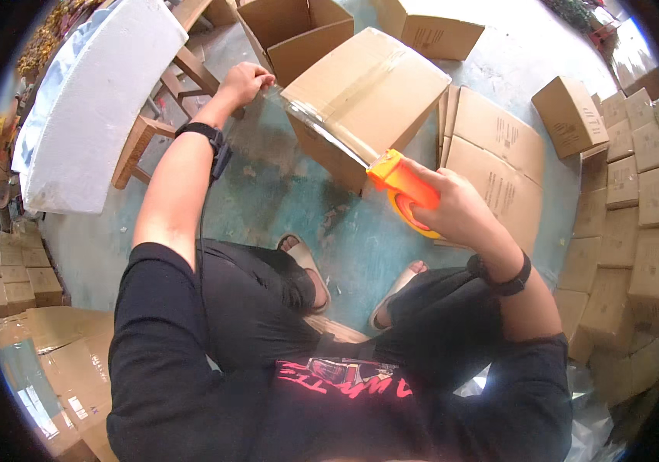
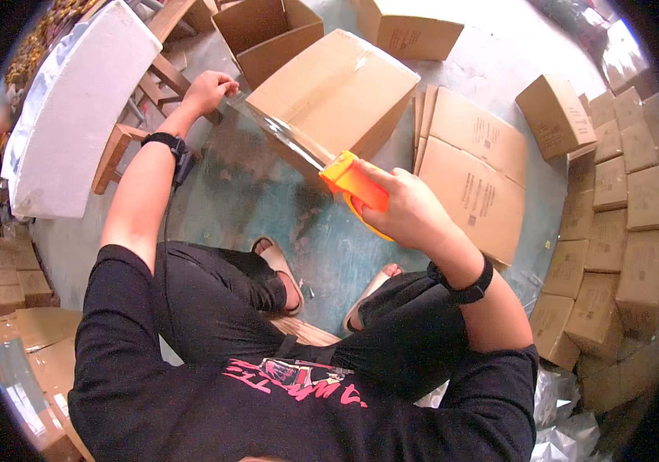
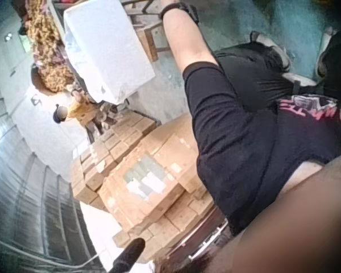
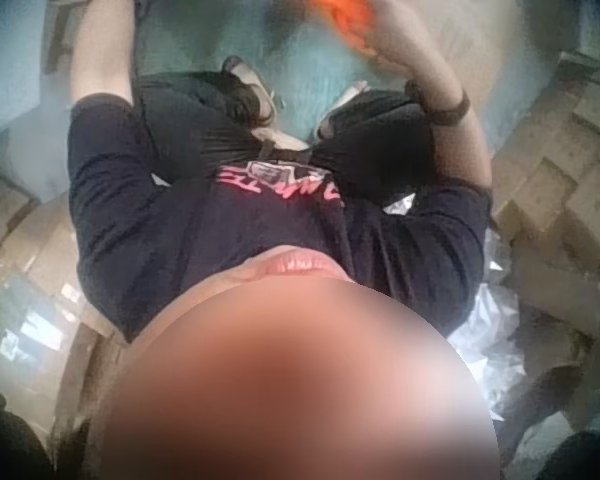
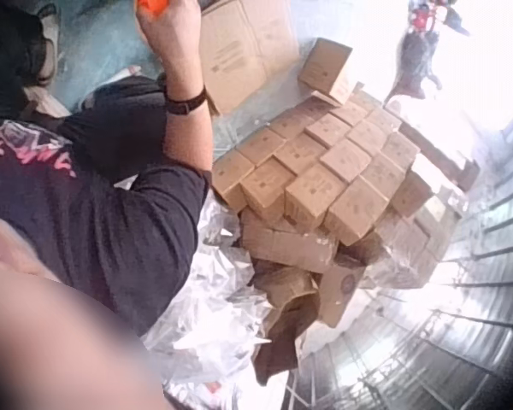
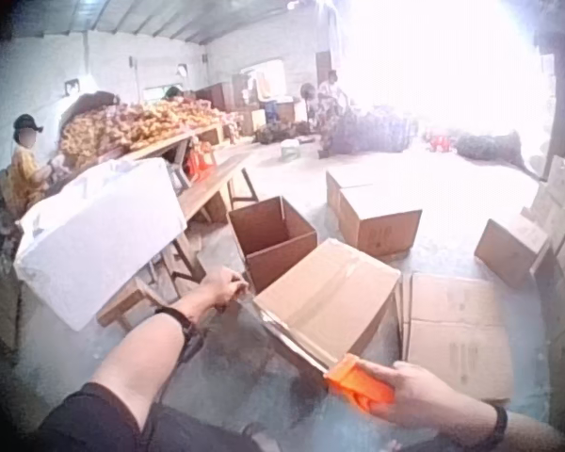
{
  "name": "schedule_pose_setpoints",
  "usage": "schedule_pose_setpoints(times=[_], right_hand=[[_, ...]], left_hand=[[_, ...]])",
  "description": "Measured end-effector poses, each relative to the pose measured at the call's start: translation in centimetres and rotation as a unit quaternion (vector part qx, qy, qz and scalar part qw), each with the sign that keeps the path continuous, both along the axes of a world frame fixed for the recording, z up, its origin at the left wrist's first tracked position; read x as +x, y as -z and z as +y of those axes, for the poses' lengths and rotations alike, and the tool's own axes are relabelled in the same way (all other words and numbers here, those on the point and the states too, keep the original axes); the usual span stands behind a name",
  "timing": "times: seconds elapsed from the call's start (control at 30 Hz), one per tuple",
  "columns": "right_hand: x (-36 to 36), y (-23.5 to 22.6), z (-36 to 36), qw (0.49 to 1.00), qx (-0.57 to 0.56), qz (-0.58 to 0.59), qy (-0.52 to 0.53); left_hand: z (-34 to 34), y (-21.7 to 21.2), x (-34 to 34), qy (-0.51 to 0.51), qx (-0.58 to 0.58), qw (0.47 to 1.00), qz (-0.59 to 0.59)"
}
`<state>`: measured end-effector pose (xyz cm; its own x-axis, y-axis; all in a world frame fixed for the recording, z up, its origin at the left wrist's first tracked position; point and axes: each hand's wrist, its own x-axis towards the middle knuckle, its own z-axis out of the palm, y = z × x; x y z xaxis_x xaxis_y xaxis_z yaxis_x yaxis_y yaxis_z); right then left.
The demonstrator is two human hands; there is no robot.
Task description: Assembling and taping together cardboard shipping boxes in a warehouse environment.
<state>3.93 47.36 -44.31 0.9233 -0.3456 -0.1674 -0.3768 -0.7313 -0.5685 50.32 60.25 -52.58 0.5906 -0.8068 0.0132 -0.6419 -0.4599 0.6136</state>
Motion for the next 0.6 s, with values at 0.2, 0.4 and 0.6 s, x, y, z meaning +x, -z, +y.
schedule_pose_setpoints(times=[0.2, 0.4, 0.6], right_hand=[[4.1, 1.1, -0.8, 0.995, -0.037, 0.069, -0.054], [5.4, 0.7, -0.9, 0.991, -0.077, 0.098, -0.042], [3.7, 2.1, 0.0, 0.991, -0.085, 0.101, -0.014]], left_hand=[[-0.6, 7.3, -0.8, -0.143, -0.046, 0.92, 0.362], [-1.1, 5.4, 0.6, -0.216, 0.05, 0.971, 0.084], [-7.3, 6.5, -7.0, -0.2, -0.073, 0.974, 0.079]])
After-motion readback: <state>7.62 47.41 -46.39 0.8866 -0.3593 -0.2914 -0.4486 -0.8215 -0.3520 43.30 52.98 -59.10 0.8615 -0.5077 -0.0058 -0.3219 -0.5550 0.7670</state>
